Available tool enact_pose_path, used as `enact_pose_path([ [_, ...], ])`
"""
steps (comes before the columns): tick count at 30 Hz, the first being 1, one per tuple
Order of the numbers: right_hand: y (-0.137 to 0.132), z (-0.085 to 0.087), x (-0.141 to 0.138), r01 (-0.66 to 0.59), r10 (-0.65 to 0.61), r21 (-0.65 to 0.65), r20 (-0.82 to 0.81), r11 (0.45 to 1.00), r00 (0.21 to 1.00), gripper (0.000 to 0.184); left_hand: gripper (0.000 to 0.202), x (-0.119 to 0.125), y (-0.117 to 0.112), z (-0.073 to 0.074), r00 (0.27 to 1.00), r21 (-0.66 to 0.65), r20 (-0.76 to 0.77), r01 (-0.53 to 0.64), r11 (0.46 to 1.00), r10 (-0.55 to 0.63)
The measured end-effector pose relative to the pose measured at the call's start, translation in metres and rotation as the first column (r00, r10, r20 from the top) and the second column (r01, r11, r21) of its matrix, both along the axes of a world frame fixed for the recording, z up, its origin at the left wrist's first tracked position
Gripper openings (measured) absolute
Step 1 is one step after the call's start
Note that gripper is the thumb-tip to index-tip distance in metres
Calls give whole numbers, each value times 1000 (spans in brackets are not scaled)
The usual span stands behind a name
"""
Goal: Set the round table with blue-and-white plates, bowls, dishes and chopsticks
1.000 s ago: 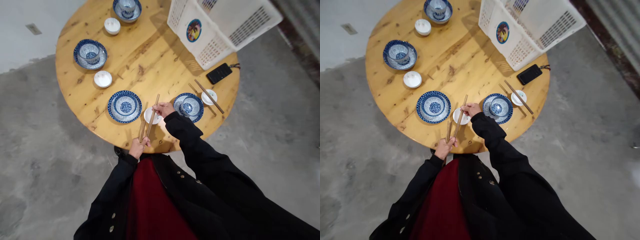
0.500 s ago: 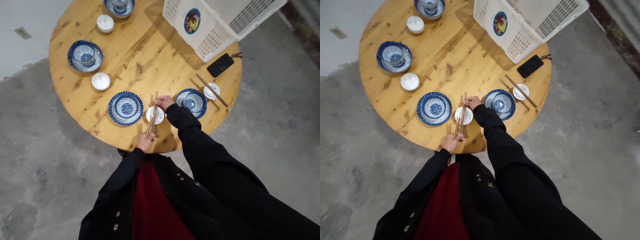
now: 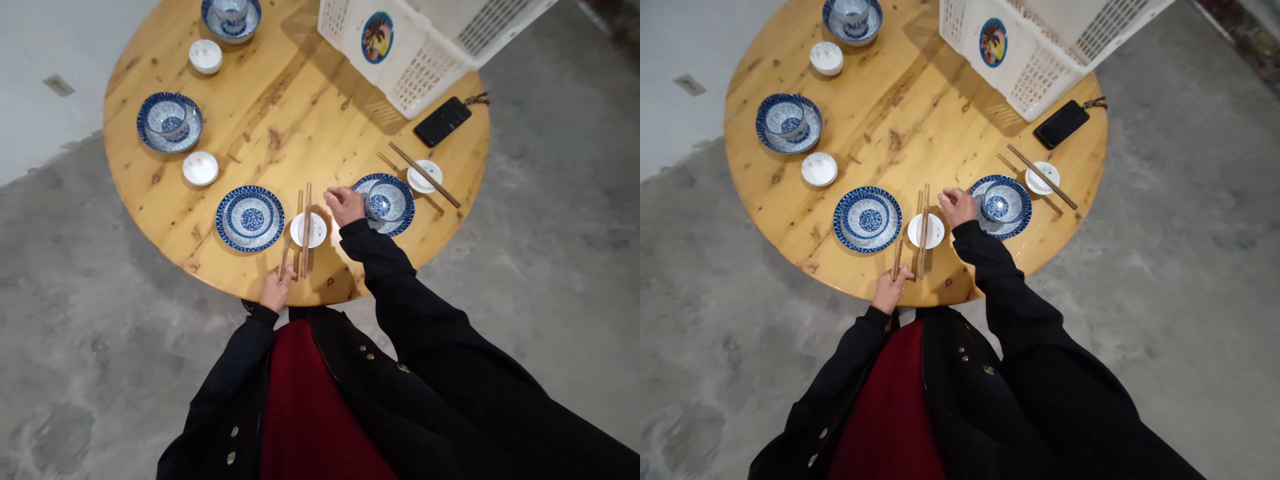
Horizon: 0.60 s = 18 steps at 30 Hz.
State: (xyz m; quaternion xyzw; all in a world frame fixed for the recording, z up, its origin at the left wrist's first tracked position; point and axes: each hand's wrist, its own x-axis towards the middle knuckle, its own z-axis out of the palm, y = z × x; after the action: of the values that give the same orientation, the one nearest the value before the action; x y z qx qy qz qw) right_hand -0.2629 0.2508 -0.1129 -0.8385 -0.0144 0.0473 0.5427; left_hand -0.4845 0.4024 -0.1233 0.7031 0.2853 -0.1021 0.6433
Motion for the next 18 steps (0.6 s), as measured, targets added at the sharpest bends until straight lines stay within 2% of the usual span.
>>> enact_pose_path([
  [3, 0, 27, -33, -86, 85, 64, 22, 994, 996, 28, 52, -9, 15, 19, 995, 48, 35, -94, 994, 93],
  [6, 18, 49, -74, -214, 227, 167, -64, 962, 972, 27, 55, -13, 27, 39, 988, -1, 74, -138, 990, 137],
  [8, 35, 56, -99, -293, 322, 219, -112, 931, 940, 27, 55, -14, 32, 48, 985, -32, 89, -144, 989, 147],
  [10, 47, 57, -120, -369, 397, 191, -141, 910, 907, 29, 55, -17, 34, 52, 983, -16, 88, -159, 987, 160],
  [12, 48, 53, -134, -433, 436, 51, -150, 900, 888, 32, 53, -21, 33, 49, 982, 26, 76, -177, 984, 174],
  [15, 28, 43, -145, -451, 422, -174, -180, 875, 888, 40, 51, -30, 29, 41, 981, 66, 44, -191, 979, 189],
  [18, -1, 28, -146, -398, 340, -212, -262, 893, 903, 45, 50, -36, 27, 35, 975, 98, 23, -220, 970, 219],
])
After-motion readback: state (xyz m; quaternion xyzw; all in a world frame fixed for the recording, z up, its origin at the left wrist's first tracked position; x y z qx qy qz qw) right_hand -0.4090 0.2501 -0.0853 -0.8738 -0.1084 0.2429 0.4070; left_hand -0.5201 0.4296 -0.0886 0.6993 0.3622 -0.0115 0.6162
